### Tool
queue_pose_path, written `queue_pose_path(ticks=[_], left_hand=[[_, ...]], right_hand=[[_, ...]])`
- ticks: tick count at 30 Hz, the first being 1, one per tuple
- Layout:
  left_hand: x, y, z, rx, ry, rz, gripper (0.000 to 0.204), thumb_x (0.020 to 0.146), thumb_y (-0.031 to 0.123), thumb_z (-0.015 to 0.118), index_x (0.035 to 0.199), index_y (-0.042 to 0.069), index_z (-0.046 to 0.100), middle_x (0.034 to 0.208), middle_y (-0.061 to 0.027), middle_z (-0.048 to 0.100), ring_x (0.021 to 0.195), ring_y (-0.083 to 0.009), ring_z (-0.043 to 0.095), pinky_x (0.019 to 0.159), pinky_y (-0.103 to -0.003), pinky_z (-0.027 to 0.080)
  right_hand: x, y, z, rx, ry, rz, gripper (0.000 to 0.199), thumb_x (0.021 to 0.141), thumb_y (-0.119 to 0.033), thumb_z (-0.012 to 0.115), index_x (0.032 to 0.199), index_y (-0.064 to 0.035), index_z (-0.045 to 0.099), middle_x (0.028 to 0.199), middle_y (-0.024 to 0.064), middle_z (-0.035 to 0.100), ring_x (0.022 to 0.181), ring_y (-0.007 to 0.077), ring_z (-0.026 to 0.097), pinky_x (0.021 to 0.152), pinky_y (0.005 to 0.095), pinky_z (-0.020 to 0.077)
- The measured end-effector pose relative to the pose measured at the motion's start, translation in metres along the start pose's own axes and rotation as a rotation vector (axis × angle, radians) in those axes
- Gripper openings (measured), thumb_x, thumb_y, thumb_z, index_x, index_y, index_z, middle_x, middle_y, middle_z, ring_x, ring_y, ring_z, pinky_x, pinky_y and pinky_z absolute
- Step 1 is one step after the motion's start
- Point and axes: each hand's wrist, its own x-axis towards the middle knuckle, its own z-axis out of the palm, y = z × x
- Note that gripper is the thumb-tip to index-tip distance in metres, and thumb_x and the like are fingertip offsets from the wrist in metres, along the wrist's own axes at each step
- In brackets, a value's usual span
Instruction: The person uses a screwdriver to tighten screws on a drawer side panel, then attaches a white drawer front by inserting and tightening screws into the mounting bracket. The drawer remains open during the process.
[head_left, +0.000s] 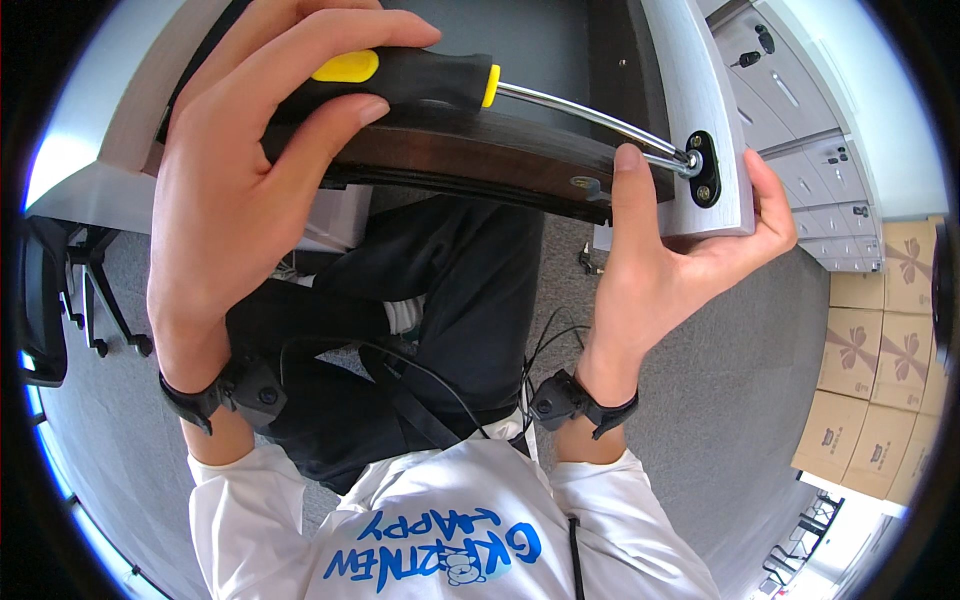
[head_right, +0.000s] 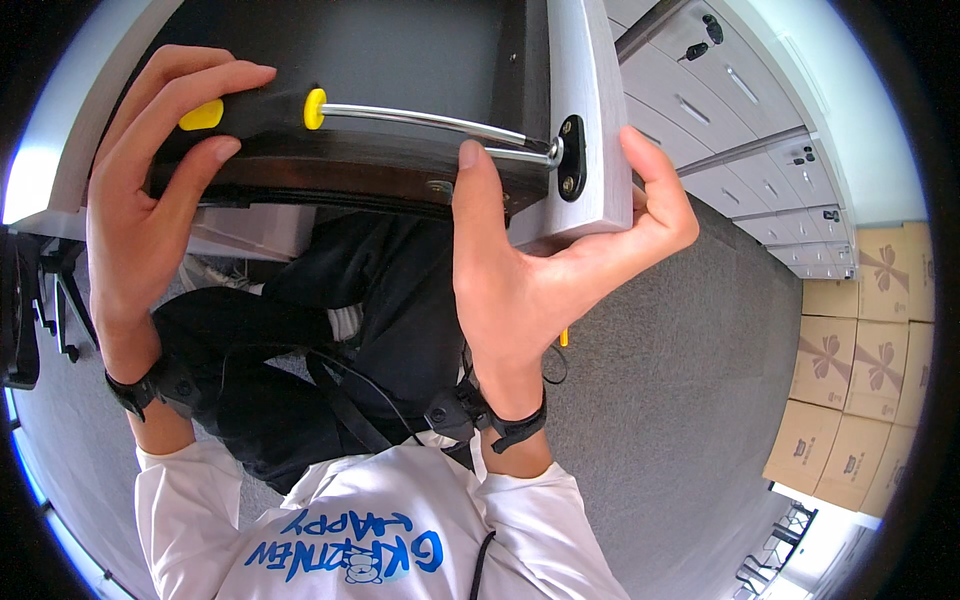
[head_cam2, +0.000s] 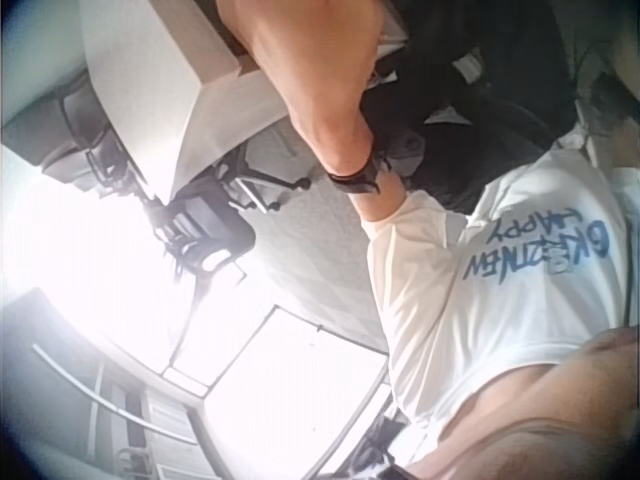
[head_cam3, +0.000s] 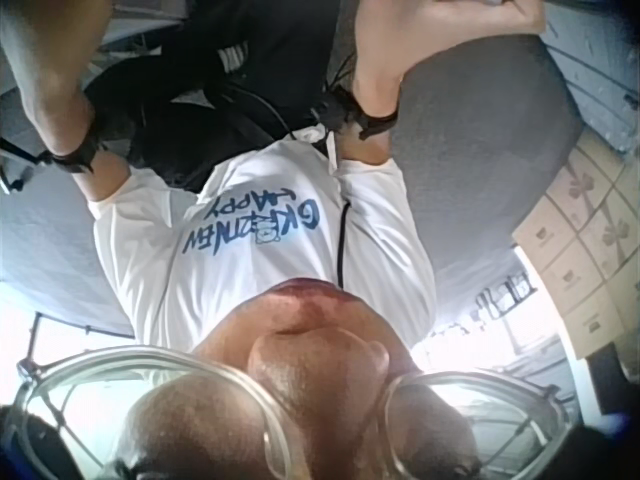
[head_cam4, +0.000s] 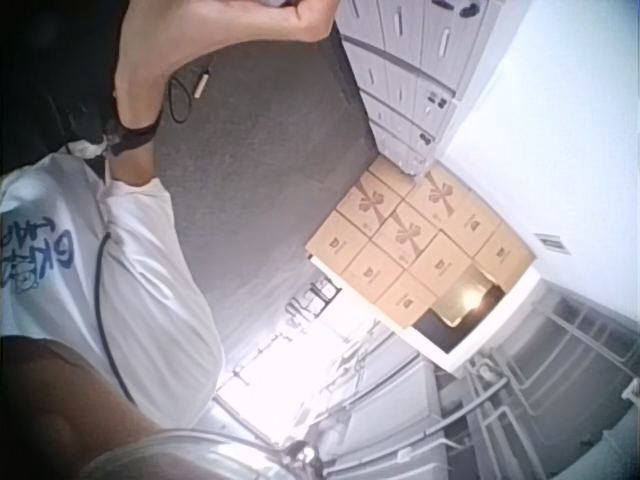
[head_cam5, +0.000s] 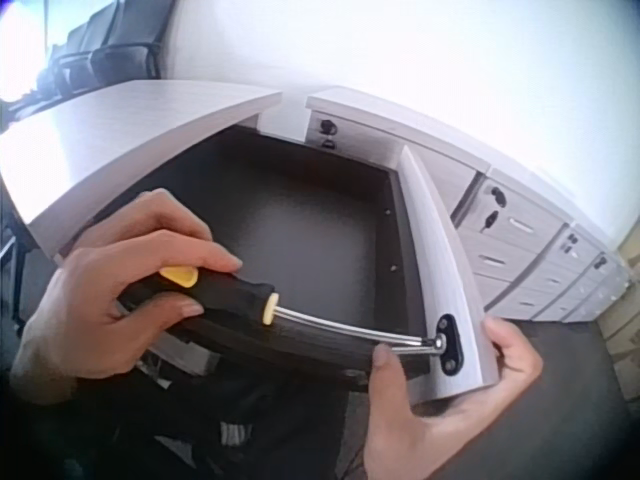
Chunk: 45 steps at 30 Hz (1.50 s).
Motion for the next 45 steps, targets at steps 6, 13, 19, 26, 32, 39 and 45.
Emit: queue_pose_path(ticks=[6,13,19,26,32,39,45], left_hand=[[-0.003,-0.001,0.005,0.034,0.066,0.035,0.034,0.094,0.000,0.065,0.126,0.011,0.072,0.126,-0.0076,0.064,0.114,-0.0234,0.064,0.097,-0.029,0.051],[-0.002,0.000,0.004,0.016,0.001,-0.009,0.036,0.095,0.003,0.066,0.130,0.012,0.069,0.130,-0.0091,0.063,0.116,-0.0240,0.064,0.098,-0.030,0.051],[0.009,0.006,0.001,0.071,0.016,-0.037,0.033,0.107,0.020,0.047,0.133,0.010,0.065,0.124,-0.0123,0.066,0.111,-0.0249,0.065,0.097,-0.031,0.051],[0.004,-0.001,-0.007,0.018,-0.047,-0.053,0.027,0.105,0.013,0.054,0.126,0.009,0.071,0.119,-0.0092,0.068,0.107,-0.0221,0.066,0.093,-0.028,0.052],[0.002,-0.004,-0.005,0.057,0.040,0.125,0.035,0.088,0.003,0.074,0.123,0.010,0.074,0.120,-0.0075,0.067,0.107,-0.0213,0.067,0.089,-0.031,0.058],[0.006,0.008,-0.004,0.251,0.057,0.209,0.037,0.089,0.002,0.072,0.125,0.009,0.072,0.114,-0.0094,0.064,0.102,-0.0247,0.066,0.089,-0.033,0.056],[0.012,0.021,-0.001,0.378,0.017,0.192,0.034,0.092,0.003,0.070,0.125,0.007,0.070,0.111,-0.0111,0.062,0.098,-0.0275,0.064,0.087,-0.033,0.055]], right_hand=[[0.003,0.002,-0.011,0.001,-0.050,-0.031,0.069,0.079,0.000,0.084,0.133,-0.0054,0.043,0.128,0.0109,0.043,0.117,0.0224,0.051,0.103,0.0383,0.0440],[0.011,0.007,-0.021,0.041,-0.142,-0.081,0.061,0.084,-0.004,0.080,0.136,-0.0042,0.047,0.128,0.0100,0.048,0.116,0.0195,0.053,0.101,0.0350,0.0448],[0.031,0.013,-0.044,-0.034,-0.339,-0.135,0.051,0.090,-0.018,0.072,0.136,-0.0017,0.057,0.129,0.0088,0.053,0.112,0.0163,0.054,0.099,0.0315,0.0435],[0.031,0.015,-0.041,-0.012,-0.337,-0.184,0.049,0.091,-0.018,0.069,0.135,-0.0012,0.057,0.129,0.0082,0.052,0.112,0.0163,0.053,0.101,0.0319,0.0424],[0.028,0.015,-0.040,0.000,-0.313,-0.125,0.049,0.091,-0.017,0.070,0.135,-0.0016,0.057,0.131,0.0086,0.053,0.111,0.0160,0.054,0.100,0.0304,0.0430],[0.036,0.016,-0.044,-0.058,-0.373,-0.189,0.050,0.090,-0.015,0.071,0.135,-0.0026,0.056,0.130,0.0083,0.054,0.111,0.0158,0.054,0.100,0.0295,0.0421],[0.031,0.014,-0.043,-0.007,-0.372,-0.150,0.050,0.088,-0.011,0.070,0.136,-0.0026,0.056,0.131,0.0084,0.053,0.111,0.0157,0.053,0.100,0.0299,0.0421]])
